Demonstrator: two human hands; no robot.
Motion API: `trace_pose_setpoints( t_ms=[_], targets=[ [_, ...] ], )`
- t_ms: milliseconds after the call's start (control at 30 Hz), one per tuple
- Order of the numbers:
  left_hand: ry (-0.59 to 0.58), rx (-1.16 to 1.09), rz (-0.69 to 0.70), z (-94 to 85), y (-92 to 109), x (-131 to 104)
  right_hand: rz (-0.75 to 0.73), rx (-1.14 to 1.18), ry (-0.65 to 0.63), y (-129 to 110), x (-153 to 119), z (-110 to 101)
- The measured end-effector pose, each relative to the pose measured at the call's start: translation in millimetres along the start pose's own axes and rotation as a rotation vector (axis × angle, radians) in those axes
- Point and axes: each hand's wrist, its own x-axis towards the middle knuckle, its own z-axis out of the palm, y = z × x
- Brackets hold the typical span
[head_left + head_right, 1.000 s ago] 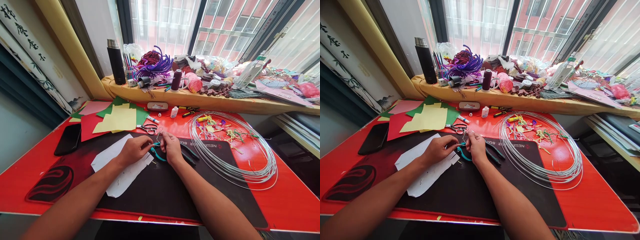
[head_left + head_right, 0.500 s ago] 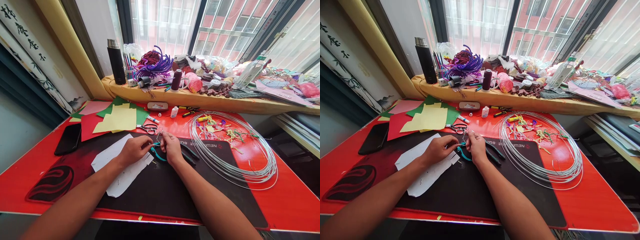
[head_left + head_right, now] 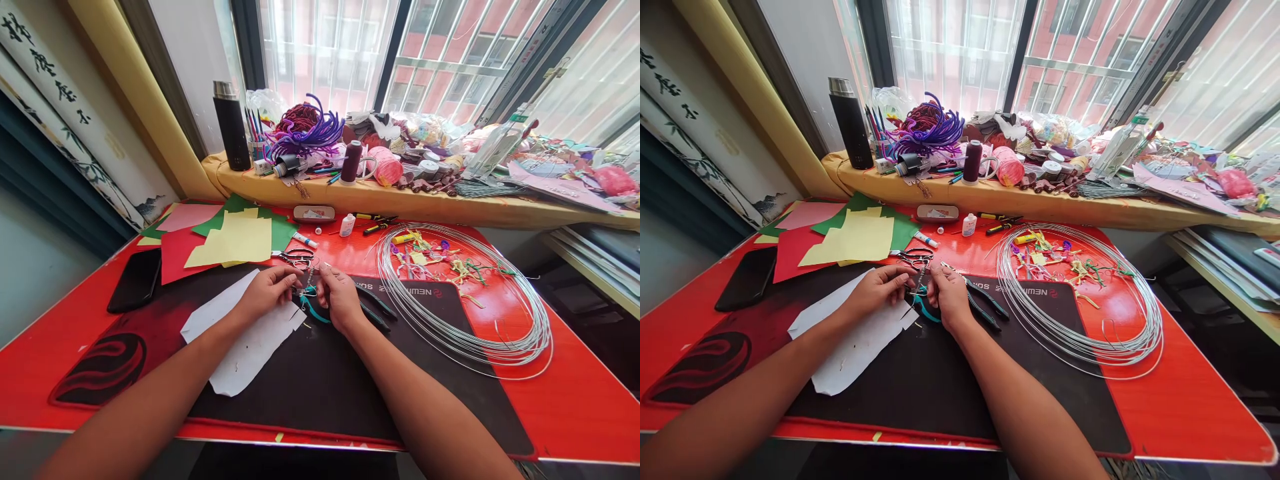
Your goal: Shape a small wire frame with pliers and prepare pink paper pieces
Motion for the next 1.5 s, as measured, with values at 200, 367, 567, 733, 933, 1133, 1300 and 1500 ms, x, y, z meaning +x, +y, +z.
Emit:
trace_pose_setpoints(
  t_ms=[200,367,567,733,933,1133,1300,1500],
  targets=[
    [-0.106,-0.400,-0.143,-1.6,4,1,0.068,-0.054,-0.205,-1,-5,2],
    [-0.159,-0.407,-0.181,-1.6,7,-4,0.090,-0.109,-0.237,-2,-7,2],
    [-0.197,-0.445,-0.194,-1.7,9,-6,0.082,-0.134,-0.224,-1,-7,2],
    [-0.208,-0.501,-0.203,0.7,8,-6,0.057,-0.130,-0.263,3,-6,0],
    [-0.204,-0.568,-0.204,-2.2,10,-5,0.048,-0.163,-0.255,1,-7,3],
    [-0.039,-0.670,-0.146,-14.0,20,-3,-0.081,-0.300,-0.187,-5,-10,3],
    [0.147,-0.670,-0.076,-20.6,21,2,-0.204,-0.368,-0.131,-6,-15,4],
    [0.264,-0.446,-0.035,-22.2,14,6,-0.277,-0.533,-0.056,-7,-18,5]
  ],
)
